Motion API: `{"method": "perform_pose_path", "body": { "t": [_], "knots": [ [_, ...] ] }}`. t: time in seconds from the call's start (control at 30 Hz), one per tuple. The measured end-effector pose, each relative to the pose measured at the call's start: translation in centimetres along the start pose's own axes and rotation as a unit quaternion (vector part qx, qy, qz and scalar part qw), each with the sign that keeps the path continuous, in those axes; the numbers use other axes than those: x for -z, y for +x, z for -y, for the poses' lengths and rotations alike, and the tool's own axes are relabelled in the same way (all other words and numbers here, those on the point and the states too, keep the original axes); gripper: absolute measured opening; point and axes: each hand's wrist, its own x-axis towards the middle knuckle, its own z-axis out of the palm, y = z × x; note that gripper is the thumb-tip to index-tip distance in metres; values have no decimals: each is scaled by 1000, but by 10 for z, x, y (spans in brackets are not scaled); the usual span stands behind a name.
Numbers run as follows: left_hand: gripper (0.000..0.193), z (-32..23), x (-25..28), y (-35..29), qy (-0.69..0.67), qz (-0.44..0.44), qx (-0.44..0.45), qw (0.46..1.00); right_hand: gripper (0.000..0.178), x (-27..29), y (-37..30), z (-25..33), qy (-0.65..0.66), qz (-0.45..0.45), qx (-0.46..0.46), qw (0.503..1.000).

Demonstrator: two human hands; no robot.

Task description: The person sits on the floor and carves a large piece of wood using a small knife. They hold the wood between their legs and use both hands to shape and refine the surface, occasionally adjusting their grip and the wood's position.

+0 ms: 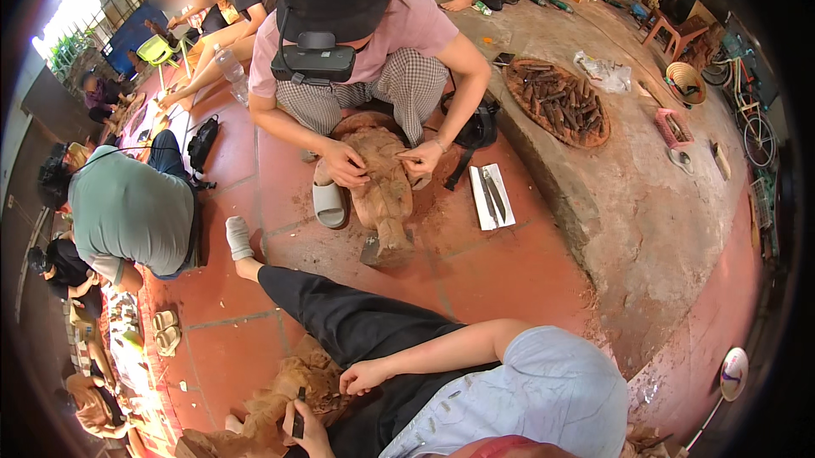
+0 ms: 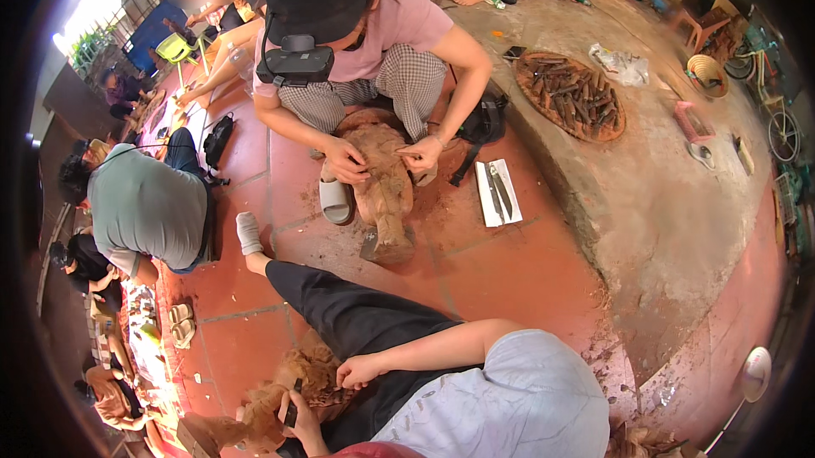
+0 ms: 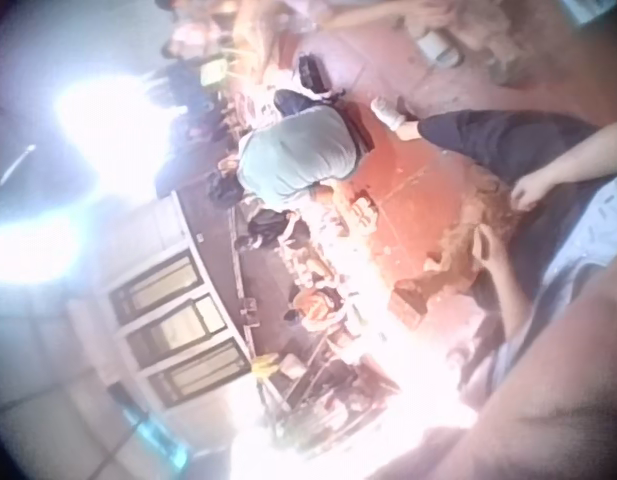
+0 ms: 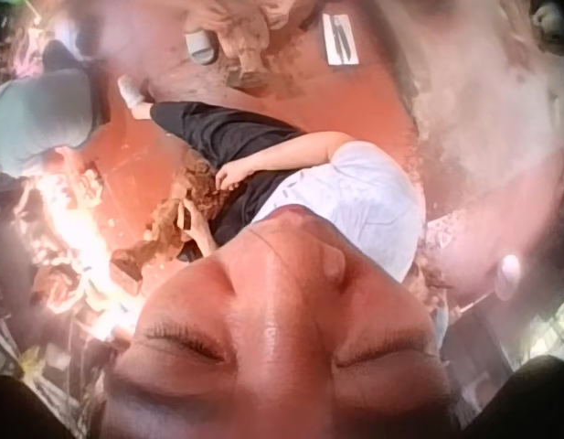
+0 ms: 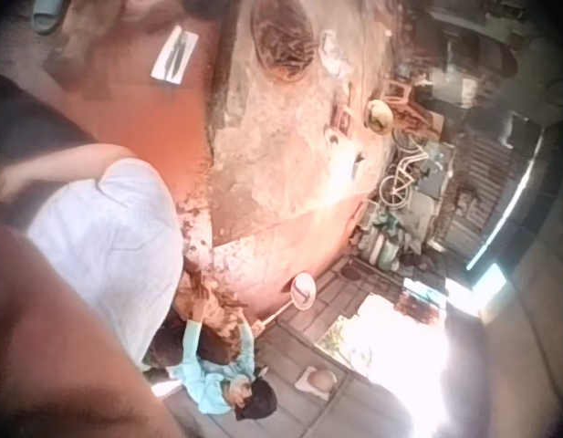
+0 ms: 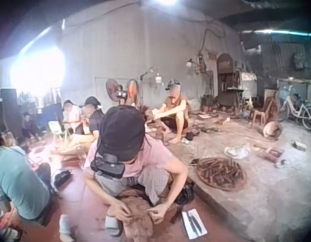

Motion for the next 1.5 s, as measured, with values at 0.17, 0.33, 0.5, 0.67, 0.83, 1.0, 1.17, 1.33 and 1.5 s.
{"method": "perform_pose_path", "body": {
  "t": [0.17, 0.33, 0.5, 0.67, 0.83, 1.0, 1.17, 1.33, 1.5],
  "knots": [
    [28, -12, 5, 7, -64, 47, 34, 996, 30, 1, 3, -5, -4, -9, 8, 1000],
    [26, -3, 6, -2, -73, 15, 12, 997, 30, 0, 3, -3, 0, -9, -2, 1000],
    [26, -1, -4, 7, -79, -7, -25, 997, 29, 0, 4, -10, -27, -5, -1, 1000],
    [26, 9, 10, -2, -116, 18, 47, 992, 28, -1, 8, -10, 23, -5, 8, 1000],
    [26, 0, -6, 7, -59, -65, -41, 995, 25, 2, 12, -14, -25, -4, -12, 1000],
    [24, 35, -2, -4, -120, 22, 57, 991, 26, -3, 4, -13, 5, -18, 16, 1000],
    [26, 14, -3, 6, -105, -3, -9, 994, 26, -6, -4, 10, -24, -7, -13, 1000],
    [25, 22, 4, -1, -115, -11, 0, 993, 26, -5, -2, 1, -15, -9, -6, 1000],
    [27, 1, -8, 4, -89, -22, -13, 996, 24, 2, 0, -4, 5, 0, -10, 1000]
  ]
}}
